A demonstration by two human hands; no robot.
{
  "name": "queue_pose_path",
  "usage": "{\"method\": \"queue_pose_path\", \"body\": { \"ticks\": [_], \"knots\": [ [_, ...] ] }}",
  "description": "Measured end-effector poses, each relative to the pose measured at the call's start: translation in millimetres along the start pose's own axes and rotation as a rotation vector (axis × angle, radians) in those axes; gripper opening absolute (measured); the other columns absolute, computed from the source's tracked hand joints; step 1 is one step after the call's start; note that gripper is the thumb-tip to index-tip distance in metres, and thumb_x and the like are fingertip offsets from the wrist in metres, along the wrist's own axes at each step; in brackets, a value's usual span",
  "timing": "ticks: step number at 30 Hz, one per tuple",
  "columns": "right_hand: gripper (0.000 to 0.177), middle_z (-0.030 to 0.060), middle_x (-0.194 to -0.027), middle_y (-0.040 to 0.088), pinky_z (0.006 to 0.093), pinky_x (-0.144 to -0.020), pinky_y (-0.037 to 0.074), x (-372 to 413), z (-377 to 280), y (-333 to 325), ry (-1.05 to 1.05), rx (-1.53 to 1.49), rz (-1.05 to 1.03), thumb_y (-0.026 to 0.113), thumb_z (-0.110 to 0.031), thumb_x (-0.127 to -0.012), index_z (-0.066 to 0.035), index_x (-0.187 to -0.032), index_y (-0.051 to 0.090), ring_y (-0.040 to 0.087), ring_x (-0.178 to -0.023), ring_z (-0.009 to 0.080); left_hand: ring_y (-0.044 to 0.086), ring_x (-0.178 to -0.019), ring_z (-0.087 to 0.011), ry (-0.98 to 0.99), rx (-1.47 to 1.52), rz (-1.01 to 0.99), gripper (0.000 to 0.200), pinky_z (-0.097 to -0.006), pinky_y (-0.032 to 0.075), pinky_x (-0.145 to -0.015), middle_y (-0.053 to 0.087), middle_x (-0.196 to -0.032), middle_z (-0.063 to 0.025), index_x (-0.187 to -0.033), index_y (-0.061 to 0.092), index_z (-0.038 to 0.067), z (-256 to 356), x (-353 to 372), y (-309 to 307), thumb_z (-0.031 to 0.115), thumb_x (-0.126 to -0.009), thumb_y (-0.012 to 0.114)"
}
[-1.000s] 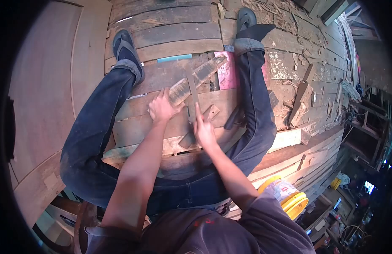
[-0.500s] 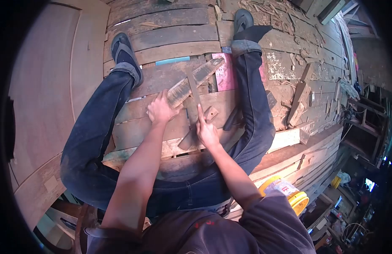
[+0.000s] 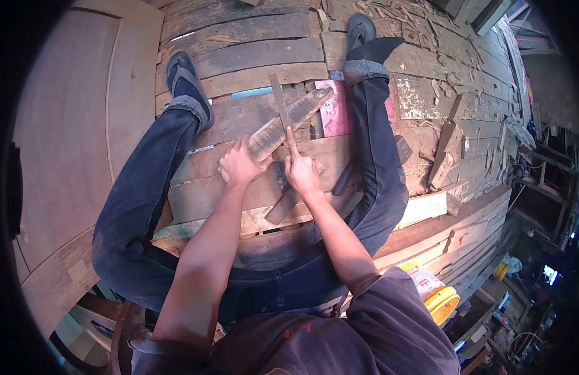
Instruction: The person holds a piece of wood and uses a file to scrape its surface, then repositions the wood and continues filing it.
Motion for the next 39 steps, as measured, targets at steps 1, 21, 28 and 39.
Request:
{"method": "queue_pose_path", "body": {
  "ticks": [1, 21, 28, 39],
  "knots": [
    [0.079, 0.03, -0.07, 0.064, 0.0588, -0.067, 0.053, 2, -1, 0, -0.003, -0.003, 0.009, 0.049, -0.014, -0.092, -0.028, -0.16, 0.01, 0.065, -0.067, 0.0478, 0.07, -0.097, -0.0318, 0.015, -0.003, 0.023, 0.07, -0.0466, 0.057, -0.083, 0.071, -0.107, -0.0106, -0.117, 0.059, 0.015, 0, 0, 0, 0.05, -0.06, 0.083],
    [0.073, 0.0298, -0.072, 0.063, 0.0574, -0.065, 0.051, 25, 16, -17, -0.022, -0.131, 0.053, 0.053, -0.014, -0.095, -0.025, -0.159, 0.019, 0.064, -0.065, 0.0476, 0.067, -0.105, -0.0299, 0.025, 0.011, -0.015, 0.076, -0.0439, 0.055, -0.089, 0.068, -0.115, -0.0083, -0.122, 0.058, 0.012, -1, 0, 1, 0.049, -0.061, 0.084],
    [0.076, 0.0123, -0.077, 0.064, 0.0368, -0.05, 0.053, 80, 14, -31, 0.265, -0.621, -0.203, 0.059, -0.003, -0.093, -0.01, -0.158, 0.02, 0.064, -0.05, 0.0249, 0.067, -0.104, -0.03, 0.042, 0.03, 0.028, 0.076, -0.0445, 0.055, -0.089, 0.069, -0.113, -0.0089, -0.121, 0.058, 0.012, -3, 1, 0, 0.048, -0.06, 0.085],
    [0.019, 0.0046, -0.073, 0.06, 0.0276, -0.054, 0.046, 43, 74, -27, 0.288, -0.573, -0.284, 0.058, -0.024, -0.101, -0.006, -0.105, 0.063, 0.058, -0.057, 0.0128, 0.064, -0.11, -0.0278, 0.002, 0.025, -0.039, 0.077, -0.0427, 0.053, -0.092, 0.067, -0.118, -0.0064, -0.123, 0.057, 0.013, -3, 0, 2, 0.05, -0.061, 0.085]
  ]
}}
Point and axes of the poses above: each hand's wrist, its own x-axis away from the middle knuckle, its own y-axis out of the palm, z = x × y, the point moved 8 cm from there along -x, towards the middle knuckle
